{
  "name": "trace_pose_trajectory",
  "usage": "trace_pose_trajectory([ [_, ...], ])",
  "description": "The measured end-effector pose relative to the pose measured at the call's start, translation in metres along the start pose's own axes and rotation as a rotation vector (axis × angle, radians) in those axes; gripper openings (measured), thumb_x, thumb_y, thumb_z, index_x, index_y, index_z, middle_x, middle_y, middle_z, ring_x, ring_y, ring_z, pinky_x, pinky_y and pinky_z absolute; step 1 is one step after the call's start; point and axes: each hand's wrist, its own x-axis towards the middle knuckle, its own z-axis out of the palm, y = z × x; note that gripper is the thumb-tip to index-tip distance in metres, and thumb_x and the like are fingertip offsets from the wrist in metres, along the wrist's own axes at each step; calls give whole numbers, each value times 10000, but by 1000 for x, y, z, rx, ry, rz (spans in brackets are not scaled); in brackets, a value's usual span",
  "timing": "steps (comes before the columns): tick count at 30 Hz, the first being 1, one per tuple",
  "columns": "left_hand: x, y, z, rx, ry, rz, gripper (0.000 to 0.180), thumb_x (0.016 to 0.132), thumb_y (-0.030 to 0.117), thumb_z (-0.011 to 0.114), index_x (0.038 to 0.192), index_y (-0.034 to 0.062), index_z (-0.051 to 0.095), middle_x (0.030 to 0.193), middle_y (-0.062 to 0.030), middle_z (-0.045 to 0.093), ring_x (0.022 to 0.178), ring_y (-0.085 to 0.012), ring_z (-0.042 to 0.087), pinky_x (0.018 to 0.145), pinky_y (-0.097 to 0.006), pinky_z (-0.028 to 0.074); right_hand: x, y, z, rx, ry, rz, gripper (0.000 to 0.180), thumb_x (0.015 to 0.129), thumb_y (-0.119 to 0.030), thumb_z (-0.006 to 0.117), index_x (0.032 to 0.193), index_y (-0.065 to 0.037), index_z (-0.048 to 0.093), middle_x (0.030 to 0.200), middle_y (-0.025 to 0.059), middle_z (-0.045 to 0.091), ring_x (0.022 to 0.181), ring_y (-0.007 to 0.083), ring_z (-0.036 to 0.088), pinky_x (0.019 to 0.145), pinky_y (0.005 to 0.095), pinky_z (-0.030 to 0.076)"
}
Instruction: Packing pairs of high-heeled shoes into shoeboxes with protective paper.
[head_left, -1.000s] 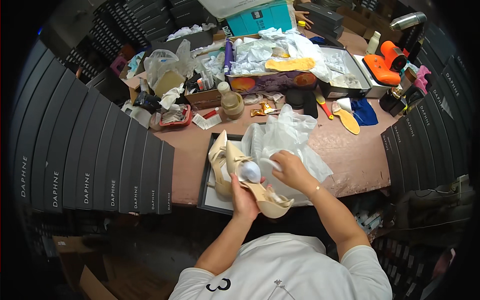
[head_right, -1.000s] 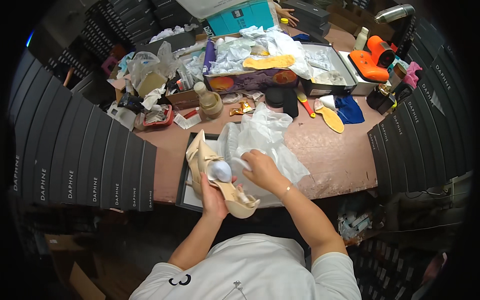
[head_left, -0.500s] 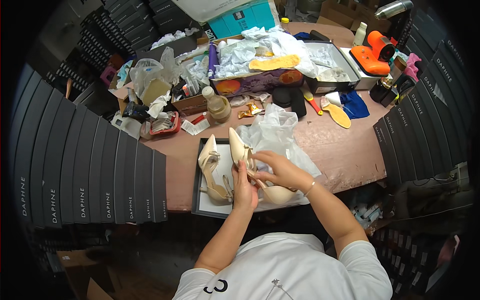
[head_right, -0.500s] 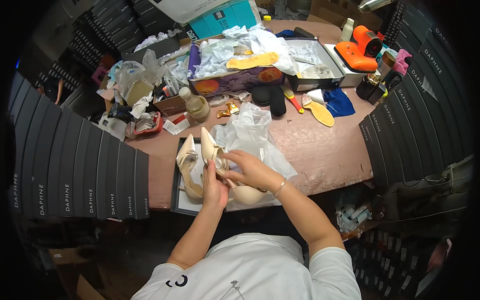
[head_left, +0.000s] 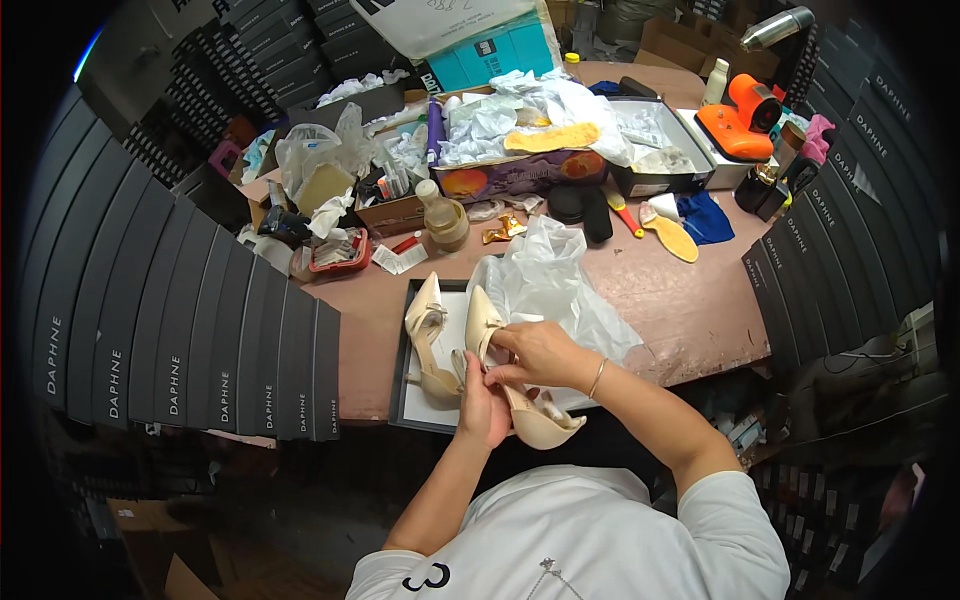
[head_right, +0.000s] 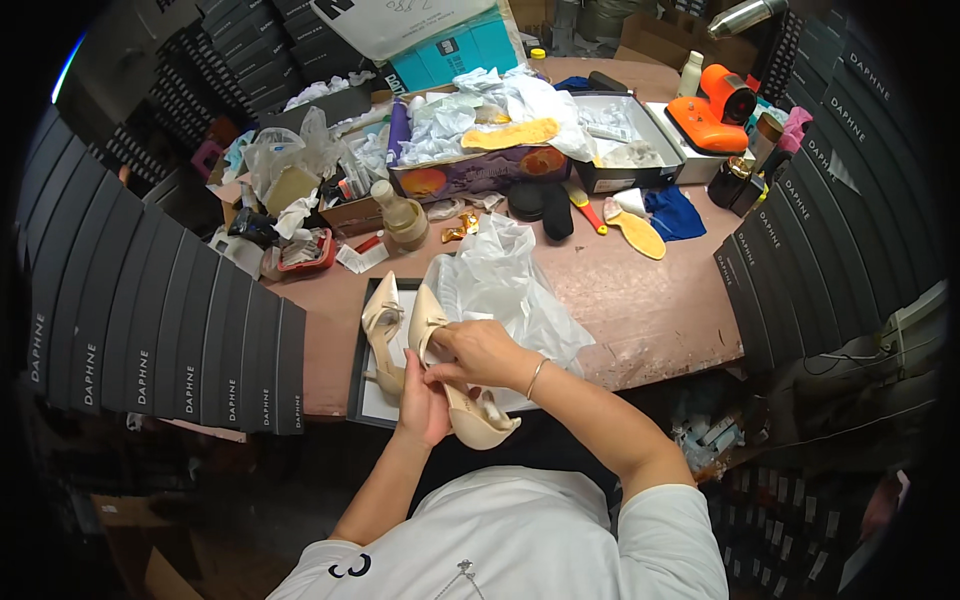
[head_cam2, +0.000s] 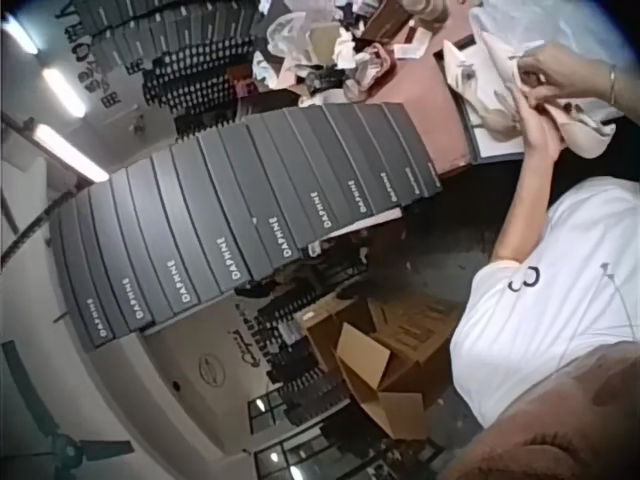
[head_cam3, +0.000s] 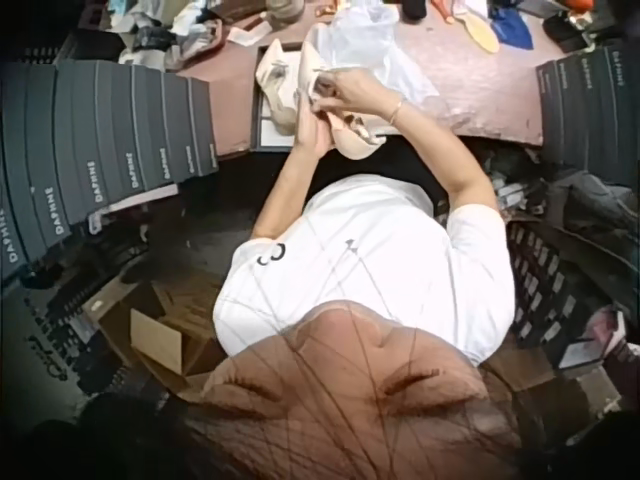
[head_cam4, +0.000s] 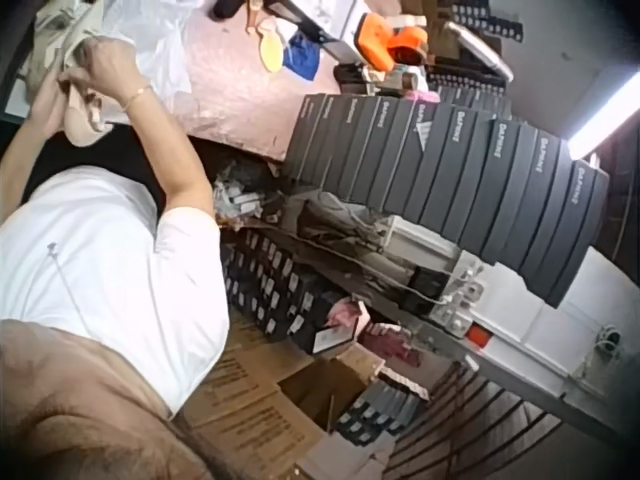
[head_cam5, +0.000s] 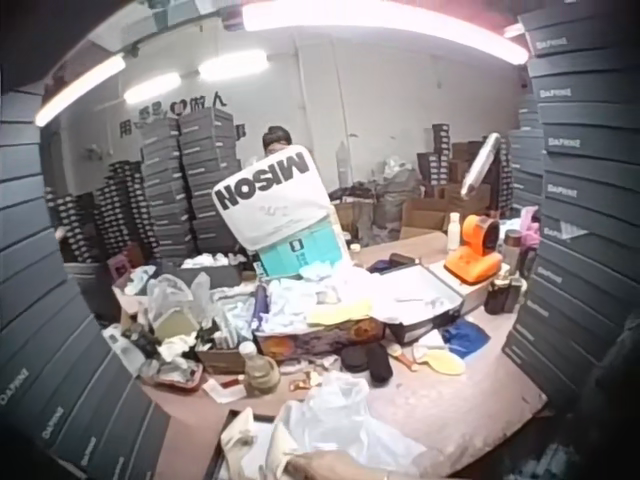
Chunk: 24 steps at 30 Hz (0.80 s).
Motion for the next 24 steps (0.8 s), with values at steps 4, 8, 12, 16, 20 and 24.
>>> trace_pose_trajectory([
  [4,-13,4,-6,44,-12,-85,733,936,682,206,1352,99,367,1229,-84,483,1140,-210,490,864,-447,491,-13,6,18,-76,-38,-37,308,812,-297,677,956,-44,575,795,86,600,688,293,633,611,370,509],
  [8,-17,6,-2,52,-53,-87,742,943,672,183,1394,100,322,1291,-97,469,1188,-235,477,886,-472,490,-16,5,29,-244,46,-140,221,814,-205,644,953,-61,550,803,72,584,655,263,638,572,364,515],
  [12,-16,5,3,44,0,-84,747,948,662,181,1424,96,288,1336,-107,451,1229,-257,463,928,-495,478,-11,12,34,-394,-15,-141,214,782,-165,636,946,-58,550,815,73,591,660,244,651,537,361,510],
  [16,-12,5,1,-7,-8,-67,721,961,636,179,1429,97,279,1343,-115,439,1232,-270,467,924,-501,483,-8,6,39,-323,81,-109,167,751,-122,625,877,-35,559,782,80,606,679,243,671,520,331,515],
  [20,-9,-2,-14,-11,-60,-121,698,969,622,180,1424,103,286,1336,-122,440,1204,-264,490,896,-493,497,-14,8,32,-343,41,-135,168,737,-110,635,867,-30,565,784,89,605,666,246,668,515,328,515],
  [24,-7,-2,-9,16,-3,-95,674,973,615,195,1399,111,332,1280,-107,499,1142,-236,540,878,-475,504,-14,12,33,-361,20,-165,167,725,-113,644,859,-53,566,767,75,588,632,239,659,501,332,507],
])
